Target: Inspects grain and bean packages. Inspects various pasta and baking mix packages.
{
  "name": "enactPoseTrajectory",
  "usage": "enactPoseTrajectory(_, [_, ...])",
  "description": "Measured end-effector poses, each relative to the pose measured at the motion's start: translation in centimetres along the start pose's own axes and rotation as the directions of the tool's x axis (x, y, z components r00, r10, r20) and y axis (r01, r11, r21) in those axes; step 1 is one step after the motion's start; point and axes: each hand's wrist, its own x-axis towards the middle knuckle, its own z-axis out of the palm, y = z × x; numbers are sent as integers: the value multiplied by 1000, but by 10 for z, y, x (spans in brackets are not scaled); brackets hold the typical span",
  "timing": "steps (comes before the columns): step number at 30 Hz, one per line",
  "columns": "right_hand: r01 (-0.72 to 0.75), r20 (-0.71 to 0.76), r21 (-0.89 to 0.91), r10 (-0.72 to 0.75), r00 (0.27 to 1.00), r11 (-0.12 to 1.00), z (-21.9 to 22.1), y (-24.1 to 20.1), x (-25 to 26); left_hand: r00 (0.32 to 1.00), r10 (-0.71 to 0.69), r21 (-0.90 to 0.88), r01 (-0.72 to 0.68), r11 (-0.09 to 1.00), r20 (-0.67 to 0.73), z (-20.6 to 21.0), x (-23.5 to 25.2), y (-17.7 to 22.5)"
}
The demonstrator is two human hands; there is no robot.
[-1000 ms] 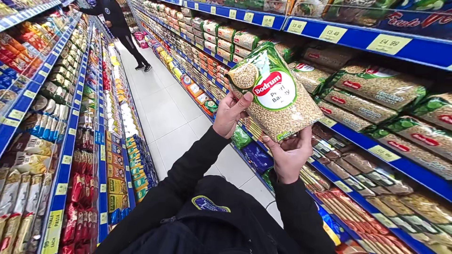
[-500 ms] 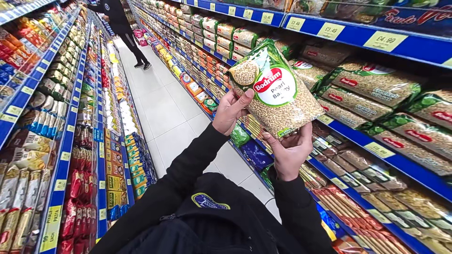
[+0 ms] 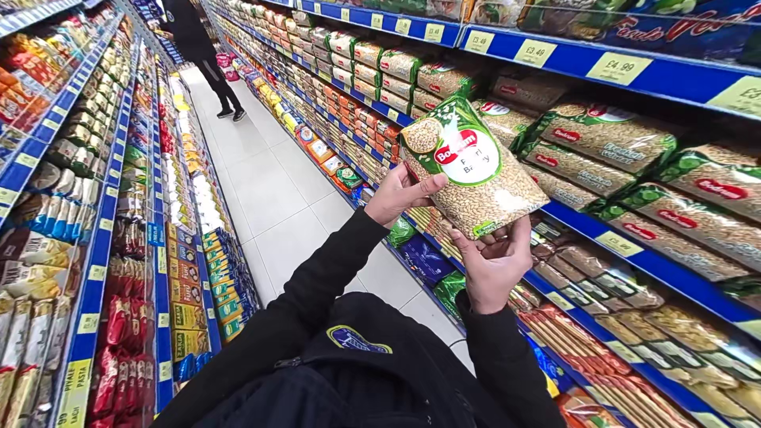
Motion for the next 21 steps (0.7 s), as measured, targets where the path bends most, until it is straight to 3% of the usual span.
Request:
enactPoseTrajectory(7, [-72,18,-64,73,997,995,-19,8,6,995,-87,-182,75,980,-56,-4,37,-45])
enactPoseTrajectory(12, [-114,6,-171,116,993,979,-28,30,23,984,-161,-260,136,956,-76,-12,90,-70])
enactPoseTrajectory(21, [-329,-50,-316,331,942,890,-32,92,36,968,-238,-285,208,936,-75,-46,240,-100])
